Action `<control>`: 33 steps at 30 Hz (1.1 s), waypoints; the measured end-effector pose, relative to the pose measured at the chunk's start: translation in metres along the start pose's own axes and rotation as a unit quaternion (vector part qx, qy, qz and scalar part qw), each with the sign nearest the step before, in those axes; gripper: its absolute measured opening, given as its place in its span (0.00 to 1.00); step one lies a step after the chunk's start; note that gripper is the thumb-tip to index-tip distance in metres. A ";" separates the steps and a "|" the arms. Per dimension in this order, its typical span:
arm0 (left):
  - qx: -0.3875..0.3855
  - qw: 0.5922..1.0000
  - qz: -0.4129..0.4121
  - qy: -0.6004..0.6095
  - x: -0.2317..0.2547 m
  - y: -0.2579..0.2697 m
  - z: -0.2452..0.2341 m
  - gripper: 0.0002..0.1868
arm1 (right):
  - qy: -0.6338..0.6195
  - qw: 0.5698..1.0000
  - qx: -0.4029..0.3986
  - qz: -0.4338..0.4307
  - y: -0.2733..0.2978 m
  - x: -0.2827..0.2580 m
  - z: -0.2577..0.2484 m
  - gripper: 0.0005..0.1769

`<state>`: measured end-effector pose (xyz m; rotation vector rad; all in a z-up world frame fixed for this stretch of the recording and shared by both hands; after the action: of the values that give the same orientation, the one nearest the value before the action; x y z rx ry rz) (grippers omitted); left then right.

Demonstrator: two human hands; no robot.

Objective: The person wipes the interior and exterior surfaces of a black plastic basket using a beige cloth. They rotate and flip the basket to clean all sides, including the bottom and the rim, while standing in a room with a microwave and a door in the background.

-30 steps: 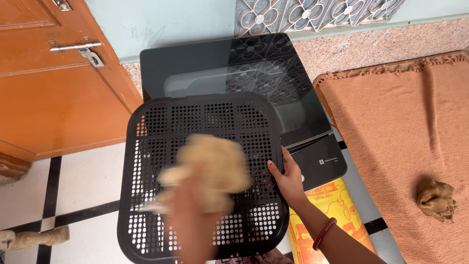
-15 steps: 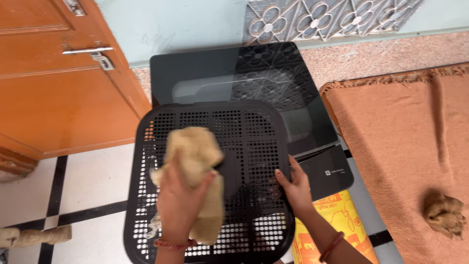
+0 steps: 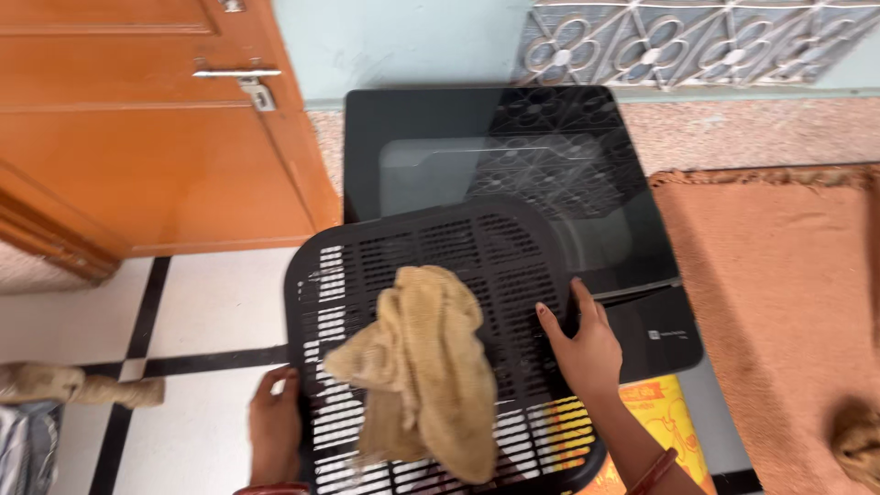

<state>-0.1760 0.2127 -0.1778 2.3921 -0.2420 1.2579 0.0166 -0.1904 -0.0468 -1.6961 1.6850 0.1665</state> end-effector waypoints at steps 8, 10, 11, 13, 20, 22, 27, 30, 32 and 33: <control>0.013 0.998 -0.043 -0.055 0.061 0.066 0.009 0.15 | -0.208 0.951 -0.182 -0.138 0.064 -0.132 0.007 0.58; -0.012 0.997 -0.077 -0.020 0.072 0.073 0.007 0.16 | -0.133 0.959 -0.198 -0.156 0.071 -0.156 0.007 0.65; -0.026 0.995 -0.094 -0.003 0.072 0.074 0.008 0.16 | -0.144 0.944 -0.217 -0.202 0.073 -0.164 0.004 0.62; -0.030 0.997 -0.062 0.041 0.071 0.072 0.014 0.17 | -0.166 0.907 -0.253 -0.292 0.081 -0.176 0.000 0.56; -0.029 0.998 -0.058 0.001 0.061 0.068 0.020 0.19 | -0.165 0.874 -0.119 -0.441 0.020 -0.173 0.032 0.40; -0.004 0.999 0.002 -0.039 0.069 0.072 0.019 0.18 | -0.061 0.939 -0.100 -0.323 -0.018 -0.162 0.049 0.46; 0.009 0.994 0.047 -0.102 0.076 0.073 0.020 0.18 | -0.014 0.987 -0.050 -0.149 -0.049 -0.167 0.061 0.48; 0.015 0.995 0.046 -0.088 0.059 0.066 0.028 0.18 | -0.085 0.972 -0.036 -0.216 -0.009 -0.201 0.062 0.51; 0.011 0.996 0.049 -0.067 0.035 0.056 0.041 0.18 | -0.167 0.942 -0.091 -0.275 0.015 -0.219 0.055 0.51; 0.037 0.993 0.083 -0.076 0.022 0.051 0.043 0.18 | -0.205 0.920 -0.129 -0.308 0.029 -0.225 0.048 0.51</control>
<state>-0.1486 0.1490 -0.1672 2.5815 -0.4562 1.1733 -0.0210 0.0241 0.0330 -2.1255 0.7995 0.4235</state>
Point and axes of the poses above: each hand's wrist, its own y-axis away from the middle knuckle, its own z-axis out of the palm, x = y × z, the point moved 4 cm from there along -y, towards the middle knuckle, and after that the axes turned 14 degrees about x, right-handed, at the moved point
